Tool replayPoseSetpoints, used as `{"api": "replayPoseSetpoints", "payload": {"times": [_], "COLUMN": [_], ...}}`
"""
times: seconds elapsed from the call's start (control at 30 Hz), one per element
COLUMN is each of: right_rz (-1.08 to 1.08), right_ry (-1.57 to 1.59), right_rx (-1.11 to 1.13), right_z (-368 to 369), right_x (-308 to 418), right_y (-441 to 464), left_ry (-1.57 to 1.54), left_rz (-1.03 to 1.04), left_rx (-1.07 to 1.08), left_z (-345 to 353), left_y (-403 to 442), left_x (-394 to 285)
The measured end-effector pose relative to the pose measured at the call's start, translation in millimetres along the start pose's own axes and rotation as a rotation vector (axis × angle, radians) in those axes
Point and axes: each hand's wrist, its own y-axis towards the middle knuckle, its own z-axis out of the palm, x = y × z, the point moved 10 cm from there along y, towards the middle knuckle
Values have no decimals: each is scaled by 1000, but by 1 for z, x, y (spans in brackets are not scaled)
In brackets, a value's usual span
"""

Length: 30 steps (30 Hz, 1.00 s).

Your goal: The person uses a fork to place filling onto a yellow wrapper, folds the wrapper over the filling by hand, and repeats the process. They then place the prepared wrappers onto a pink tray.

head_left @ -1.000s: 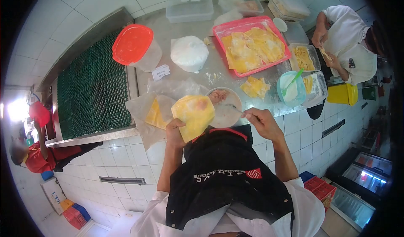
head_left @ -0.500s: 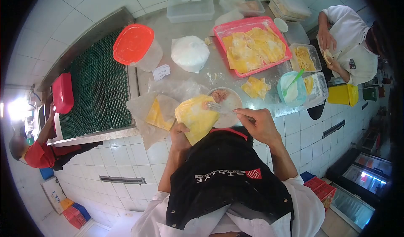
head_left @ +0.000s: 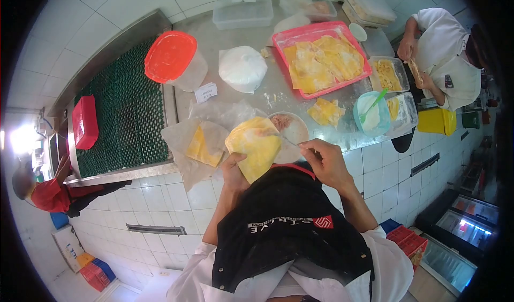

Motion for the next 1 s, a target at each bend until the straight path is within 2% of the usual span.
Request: {"api": "replayPoseSetpoints", "payload": {"times": [0.27,0.37,0.47,0.7,0.8,0.9,1.0], "right_rz": [-143,-84,-133,58,8,-134,-425], "right_ry": [-201,-252,-313,-223,-279,-177,-266], "right_rx": [1,19,-5,120,156,-98,-240], "right_z": [14,19,16,-14,-5,6,31], "right_x": [9,-3,3,-11,-7,35,49], "right_y": [-8,-11,-14,-17,-9,17,36], "left_ry": [175,240,299,354,373,393,351], "left_rz": [91,116,140,249,271,223,158], "left_rx": [-126,-172,-199,-263,-262,-207,-170], "left_z": [5,6,7,-3,-5,2,-3], "left_y": [2,7,10,10,12,14,14], "left_x": [2,1,1,-16,-17,-10,5]}}
